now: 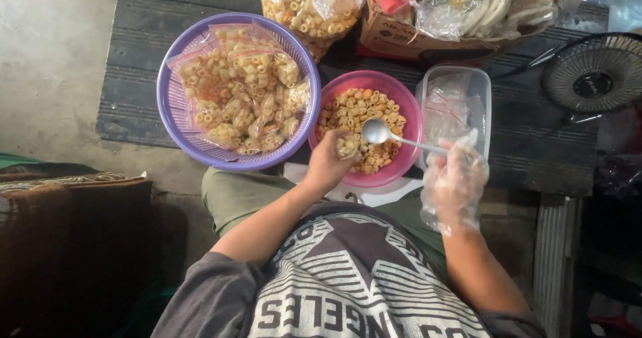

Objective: Packaging small snacks from a bowl into plastic bags using a spoon.

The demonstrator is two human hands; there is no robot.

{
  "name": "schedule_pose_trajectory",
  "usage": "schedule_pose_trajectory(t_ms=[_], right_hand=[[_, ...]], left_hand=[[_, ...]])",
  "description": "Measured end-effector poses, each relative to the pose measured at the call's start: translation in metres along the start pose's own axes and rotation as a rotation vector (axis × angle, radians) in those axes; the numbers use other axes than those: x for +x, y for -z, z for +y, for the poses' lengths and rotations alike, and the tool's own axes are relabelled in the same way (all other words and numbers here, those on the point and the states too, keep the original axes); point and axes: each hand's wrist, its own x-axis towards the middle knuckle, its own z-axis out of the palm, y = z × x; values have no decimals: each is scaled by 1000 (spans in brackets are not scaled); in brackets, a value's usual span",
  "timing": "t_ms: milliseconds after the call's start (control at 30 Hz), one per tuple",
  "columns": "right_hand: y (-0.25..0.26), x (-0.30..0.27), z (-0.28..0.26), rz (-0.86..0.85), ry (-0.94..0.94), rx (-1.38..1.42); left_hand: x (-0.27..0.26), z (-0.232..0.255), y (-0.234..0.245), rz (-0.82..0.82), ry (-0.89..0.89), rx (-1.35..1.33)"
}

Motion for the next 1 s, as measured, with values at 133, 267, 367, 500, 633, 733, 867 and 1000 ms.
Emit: schedule_pose_trajectory(t_ms=[133, 267, 367, 500, 633, 733, 867, 1000], right_hand=[[5, 46, -56, -40, -736, 477], [-35, 39, -72, 164, -1356, 1152], [-33, 49, -76, 5, -1418, 1167], [-60, 41, -69, -23, -1445, 1288], [-84, 45, -80, -176, -1382, 752], [-68, 62, -82, -365, -1418, 642], [-137, 7, -19, -427, -1643, 1038], [-128, 15, -51, -348, -1393, 697]], left_hand=[[-6, 6, 18, 39, 102, -139], [-2, 2, 30, 19, 47, -628], [-5, -8, 29, 6, 56, -826], [0, -8, 31, -7, 36, -834], [-3, -1, 34, -32, 30, -775], [-3, -2, 33, -48, 21, -777], [-3, 1, 32, -38, 35, -680], [-8, 16, 32, 42, 74, -302]])
